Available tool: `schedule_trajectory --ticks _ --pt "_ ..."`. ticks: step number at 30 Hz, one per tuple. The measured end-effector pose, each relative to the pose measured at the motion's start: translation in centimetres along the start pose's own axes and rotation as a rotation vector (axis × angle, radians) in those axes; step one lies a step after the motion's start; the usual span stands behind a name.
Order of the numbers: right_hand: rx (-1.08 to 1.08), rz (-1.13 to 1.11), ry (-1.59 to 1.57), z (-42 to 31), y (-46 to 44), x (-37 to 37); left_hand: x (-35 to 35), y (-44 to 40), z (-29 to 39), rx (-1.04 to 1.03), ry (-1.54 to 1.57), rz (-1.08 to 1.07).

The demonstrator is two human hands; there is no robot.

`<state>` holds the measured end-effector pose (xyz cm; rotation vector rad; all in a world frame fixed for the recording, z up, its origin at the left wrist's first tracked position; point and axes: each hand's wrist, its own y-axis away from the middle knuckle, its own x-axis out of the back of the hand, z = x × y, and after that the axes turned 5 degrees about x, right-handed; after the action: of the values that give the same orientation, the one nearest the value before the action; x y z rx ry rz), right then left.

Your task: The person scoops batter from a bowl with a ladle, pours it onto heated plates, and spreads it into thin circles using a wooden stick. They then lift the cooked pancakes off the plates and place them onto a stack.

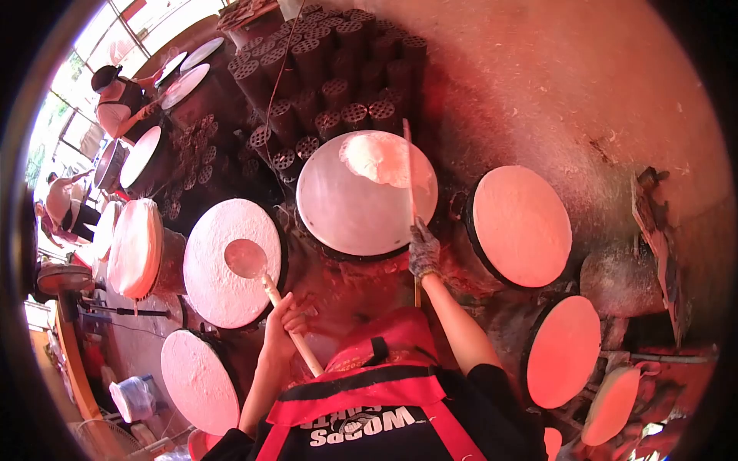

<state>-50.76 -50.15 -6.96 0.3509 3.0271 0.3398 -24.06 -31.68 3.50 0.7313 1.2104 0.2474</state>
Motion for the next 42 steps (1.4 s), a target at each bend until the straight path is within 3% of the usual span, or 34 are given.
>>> schedule_trajectory --ticks 3,7,9,11,12,14,15,17,18,20,21,23,24,27,29,30,32,34,35,36,38,40,42 --pt "0.076 -0.155 0.027 2.8 -3.7 -2.3 -1.0 0.3 -0.6 -0.093 -0.061 0.098" --pt "0.065 -0.364 0.012 1.4 -4.9 -4.6 1.1 -1.2 -2.5 -0.107 0.088 0.061" --pt "-0.090 -0.544 -0.089 -2.5 -3.0 -2.4 2.4 -2.3 -3.8 -0.121 0.159 0.121" --pt "0.034 -0.652 -0.062 -4.6 -3.6 1.5 2.7 -2.9 -5.2 -0.153 0.170 0.261" --pt "0.403 -0.544 0.205 -4.0 -4.2 2.2 2.4 -3.2 -6.1 -0.226 0.071 0.330" --pt "0.433 -0.345 0.345 -3.4 -5.9 3.1 2.0 -3.8 -7.5 -0.289 0.074 0.479" --pt "0.095 -0.270 0.231 -5.3 -6.3 3.1 1.7 -4.0 -8.3 -0.319 0.076 0.555" --pt "-0.077 -0.329 0.181 -4.9 -8.5 2.8 0.9 -4.3 -9.8 -0.336 0.086 0.584" --pt "0.092 -0.466 0.236 -2.9 -10.0 2.2 0.5 -4.4 -10.4 -0.345 0.089 0.599" --pt "0.233 -0.652 0.324 -1.1 -11.8 1.0 0.0 -5.1 -11.9 -0.349 0.119 0.594" --pt "0.198 -0.700 0.364 -0.8 -11.9 0.0 -0.3 -5.3 -12.7 -0.338 0.136 0.589" --pt "0.323 -0.819 0.358 -1.2 -11.9 -0.2 -1.2 -5.8 -14.1 -0.321 0.173 0.616" --pt "0.481 -0.886 0.304 -1.1 -11.8 0.6 -1.5 -6.0 -14.7 -0.314 0.203 0.644" --pt "0.608 -1.269 0.310 -1.0 -14.8 4.8 -1.9 -6.0 -16.5 -0.302 0.266 0.705" --pt "0.361 -1.410 0.596 -6.3 -14.6 6.6 -1.4 -5.5 -17.3 -0.301 0.269 0.718" --pt "0.827 -1.349 1.078 -8.3 -14.8 6.7 -1.7 -5.3 -17.6 -0.316 0.299 0.709" --pt "1.461 -1.036 1.397 -6.8 -17.9 6.8 -1.7 -4.8 -18.0 -0.349 0.313 0.735" --pt "1.129 -1.171 1.128 -3.9 -20.2 4.6 -1.5 -4.5 -18.3 -0.365 0.305 0.737" --pt "0.734 -1.249 0.819 -1.9 -21.1 3.2 -1.4 -4.2 -18.5 -0.367 0.295 0.726" --pt "0.677 -1.281 0.793 -0.7 -20.8 2.1 -1.5 -4.0 -18.6 -0.369 0.288 0.715" --pt "1.357 -1.332 1.182 0.7 -20.3 1.8 -3.0 -3.7 -18.8 -0.373 0.278 0.778" --pt "1.413 -1.425 1.107 -2.5 -19.0 3.4 -3.7 -3.5 -19.2 -0.370 0.258 0.817" --pt "1.302 -1.554 1.069 -6.2 -19.5 4.4 -4.4 -3.0 -19.6 -0.357 0.247 0.829"
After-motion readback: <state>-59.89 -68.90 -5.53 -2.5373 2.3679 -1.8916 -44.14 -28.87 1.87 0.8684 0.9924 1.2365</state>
